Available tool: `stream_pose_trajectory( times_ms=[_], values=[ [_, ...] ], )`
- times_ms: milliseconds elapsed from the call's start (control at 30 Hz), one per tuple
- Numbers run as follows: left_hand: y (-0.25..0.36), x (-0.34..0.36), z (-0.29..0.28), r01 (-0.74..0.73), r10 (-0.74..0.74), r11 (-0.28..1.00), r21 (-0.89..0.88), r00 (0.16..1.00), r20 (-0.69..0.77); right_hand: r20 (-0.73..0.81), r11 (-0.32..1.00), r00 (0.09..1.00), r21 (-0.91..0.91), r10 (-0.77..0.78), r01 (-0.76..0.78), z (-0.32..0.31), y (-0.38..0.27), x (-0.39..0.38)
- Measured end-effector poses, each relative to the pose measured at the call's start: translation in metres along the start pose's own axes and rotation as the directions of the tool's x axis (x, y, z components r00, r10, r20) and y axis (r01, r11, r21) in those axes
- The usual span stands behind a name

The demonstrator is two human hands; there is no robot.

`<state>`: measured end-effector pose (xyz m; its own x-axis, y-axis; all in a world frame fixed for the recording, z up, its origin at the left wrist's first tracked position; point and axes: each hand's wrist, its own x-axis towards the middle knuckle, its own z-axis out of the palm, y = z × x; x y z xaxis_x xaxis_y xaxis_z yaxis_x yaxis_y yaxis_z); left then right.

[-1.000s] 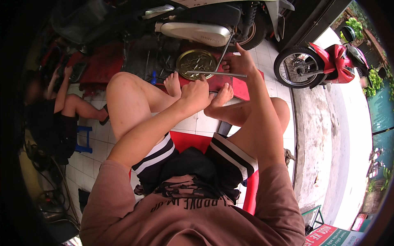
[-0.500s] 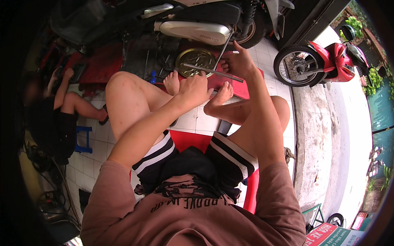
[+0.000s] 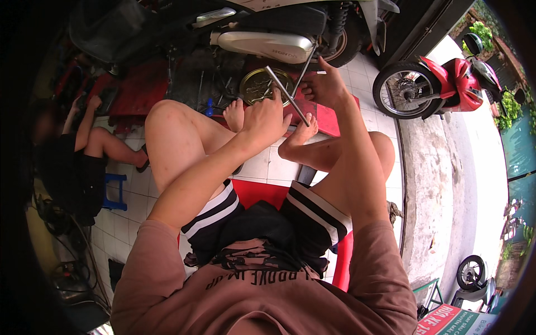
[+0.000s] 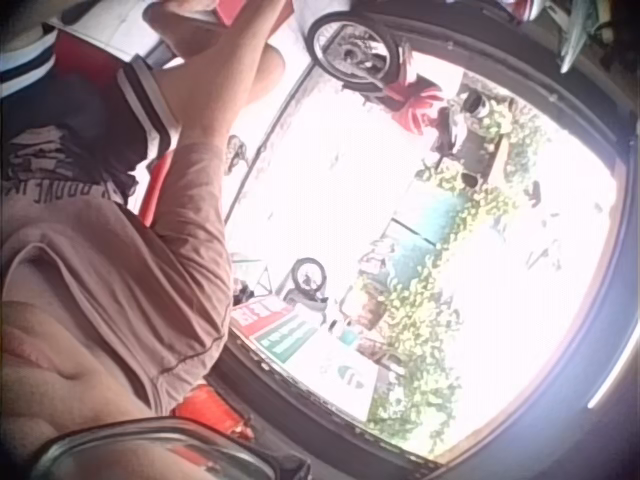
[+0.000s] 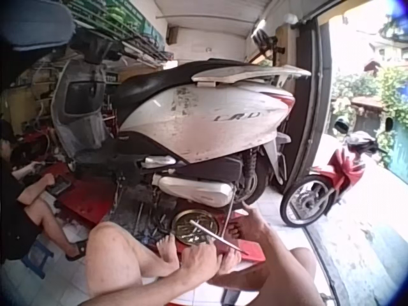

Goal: The person uses a T-handle wrench to tighten bolts on the engine area of a white motorcycle. They repeatedly apply torque to fasteners near the exhaust and engine casing while sitting on a red stool.

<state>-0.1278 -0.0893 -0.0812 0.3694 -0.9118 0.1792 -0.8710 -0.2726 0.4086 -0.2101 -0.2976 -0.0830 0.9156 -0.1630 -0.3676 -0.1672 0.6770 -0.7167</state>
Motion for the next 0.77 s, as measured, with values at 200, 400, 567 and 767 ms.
stream_pose_trajectory(
  times_ms=[200,400,567,767],
  values=[
    [-0.003,-0.003,0.009,-0.289,0.289,0.948,-0.134,0.957,-0.021,-0.008,1.000,1.000,-0.012,0.003,-0.004,0.006,-0.002,0.003],
    [0.002,-0.004,0.003,-0.012,0.015,0.996,-0.084,0.999,0.039,0.050,0.999,0.998,0.045,-0.024,0.022,0.001,-0.001,0.003],
    [-0.002,0.003,-0.002,0.040,-0.038,0.999,-0.031,0.997,0.068,-0.034,0.999,0.999,0.030,-0.037,0.038,0.007,-0.001,0.001],
    [-0.036,0.027,0.059,-0.319,0.282,0.935,-0.157,0.935,-0.217,-0.009,0.998,0.999,0.054,-0.033,0.033,0.001,0.000,0.003]
  ],
)
